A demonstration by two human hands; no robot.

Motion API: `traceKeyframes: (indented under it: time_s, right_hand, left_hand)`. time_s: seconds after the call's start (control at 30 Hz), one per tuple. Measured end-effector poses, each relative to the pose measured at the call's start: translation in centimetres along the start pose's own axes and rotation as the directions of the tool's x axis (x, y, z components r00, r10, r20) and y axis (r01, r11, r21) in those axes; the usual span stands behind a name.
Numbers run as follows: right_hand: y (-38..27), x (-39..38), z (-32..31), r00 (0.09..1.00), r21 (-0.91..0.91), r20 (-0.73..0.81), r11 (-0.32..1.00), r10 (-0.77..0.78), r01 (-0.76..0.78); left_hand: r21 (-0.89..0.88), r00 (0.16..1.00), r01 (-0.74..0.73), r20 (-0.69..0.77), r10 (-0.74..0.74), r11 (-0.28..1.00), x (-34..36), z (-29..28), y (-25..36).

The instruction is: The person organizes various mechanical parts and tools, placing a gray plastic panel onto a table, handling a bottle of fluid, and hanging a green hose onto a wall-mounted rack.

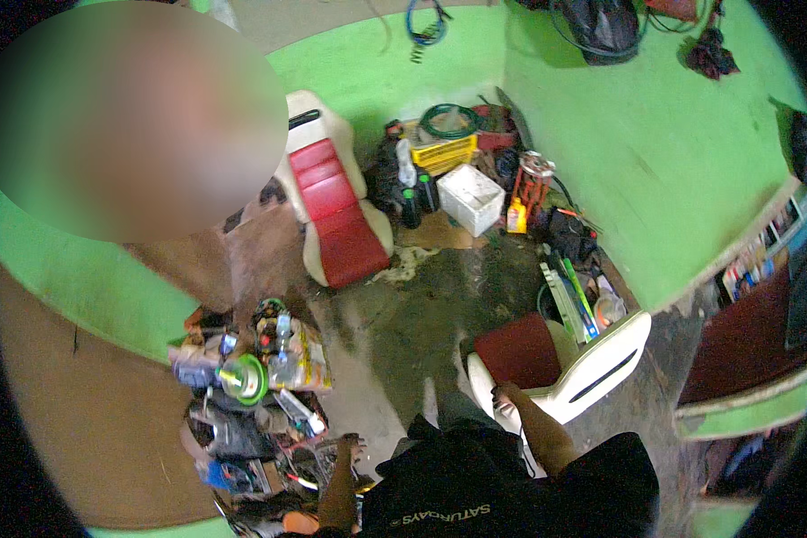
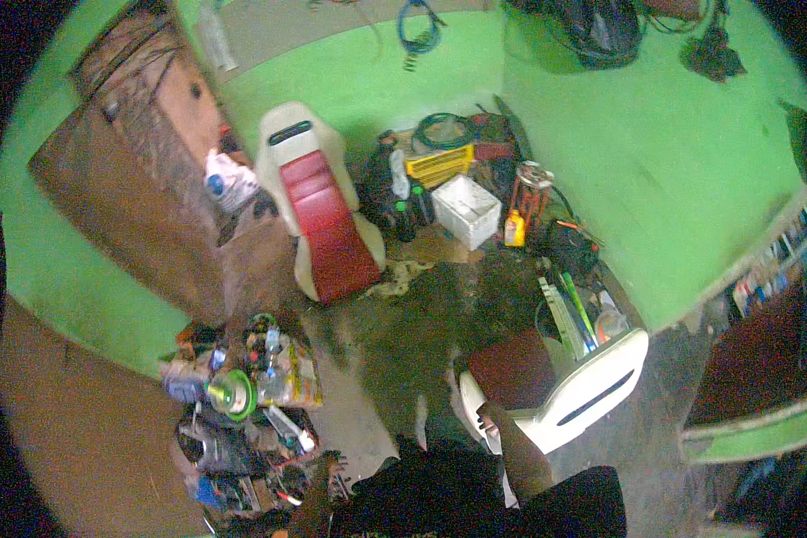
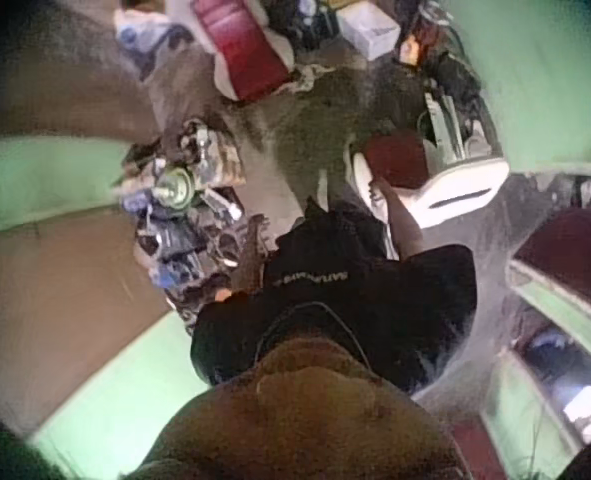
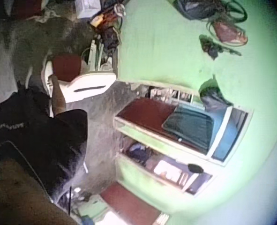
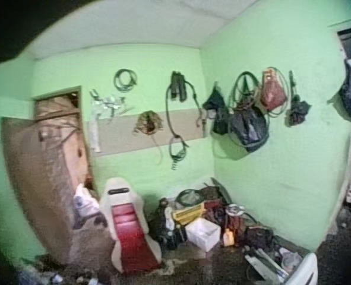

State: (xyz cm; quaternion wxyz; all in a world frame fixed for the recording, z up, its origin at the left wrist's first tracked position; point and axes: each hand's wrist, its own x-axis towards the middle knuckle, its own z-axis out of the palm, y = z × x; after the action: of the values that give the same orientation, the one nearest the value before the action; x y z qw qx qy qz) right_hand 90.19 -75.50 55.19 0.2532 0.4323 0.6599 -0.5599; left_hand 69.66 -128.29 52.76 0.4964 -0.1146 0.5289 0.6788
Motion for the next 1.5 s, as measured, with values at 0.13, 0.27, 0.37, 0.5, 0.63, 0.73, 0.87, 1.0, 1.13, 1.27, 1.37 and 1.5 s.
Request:
traceKeyframes:
  time_s: [0.13, 0.27, 0.37, 0.5, 0.63, 0.73, 0.87, 1.0, 1.13, 1.27, 1.37, 1.5]
  right_hand:
    - [-1.3, 1.3, -1.7, 0.991, 0.055, -0.124, 0.997, 0.055, -0.049]
    - [-2.1, 6.3, -3.5, 0.982, 0.042, -0.137, 0.992, 0.127, -0.122]
    - [-2.8, 10.8, -7.0, 0.974, -0.013, -0.162, 0.986, 0.161, -0.166]
    - [-9.8, 19.0, -13.4, 0.963, -0.259, -0.259, 0.966, -0.078, 0.009]
    - [-23.6, 26.6, -24.0, 0.757, -0.594, -0.460, 0.795, -0.464, 0.127]
    - [-34.4, 25.9, -29.4, 0.919, 0.217, -0.363, 0.946, -0.151, 0.241]
    - [-36.5, 27.6, -31.9, 0.888, 0.107, -0.406, 0.954, -0.215, 0.280]
    - [-8.6, 32.0, -38.1, 0.690, -0.487, -0.646, 0.872, -0.326, -0.044]
    - [-20.1, 27.0, -33.5, 0.887, 0.321, -0.352, 0.929, 0.298, -0.185]
    - [-24.0, 25.8, -40.0, 0.854, 0.426, -0.348, 0.877, 0.386, -0.223]
    - [-25.8, 26.5, -44.8, 0.838, 0.440, -0.365, 0.869, 0.406, -0.229]
    - [-30.2, 31.2, -53.8, 0.848, 0.389, -0.408, 0.905, 0.338, -0.174]
  left_hand:
    - [0.350, 0.993, -0.045, -0.085, 0.080, 0.936, 11.9, 1.6, 11.1]
    - [0.274, 0.988, -0.108, 0.133, 0.073, 0.956, 21.6, 3.5, 21.5]
    - [0.578, 0.928, -0.358, 0.309, 0.209, 0.733, 27.5, 8.1, 24.8]
    - [0.124, 0.837, 0.441, 0.302, -0.457, 0.889, 31.7, 14.1, 29.3]
    - [0.731, 0.948, 0.012, 0.208, -0.240, 0.682, 36.5, 19.3, 34.0]
    - [0.698, 0.948, 0.132, 0.119, -0.296, 0.704, 41.9, 22.8, 38.7]
    - [0.586, 0.938, 0.199, 0.117, -0.325, 0.785, 51.1, 29.4, 45.0]
    - [0.404, 0.625, 0.367, 0.560, -0.544, 0.838, 67.5, 48.7, 43.7]
    - [0.348, 0.758, 0.406, 0.388, -0.524, 0.845, 70.4, 43.0, 51.0]
    - [0.325, 0.843, 0.203, 0.422, -0.334, 0.924, 76.8, 48.1, 52.1]
    - [0.450, 0.872, 0.086, 0.397, -0.286, 0.889, 78.2, 51.7, 53.0]
    - [0.475, 0.933, 0.002, 0.315, -0.172, 0.880, 80.6, 60.6, 57.0]
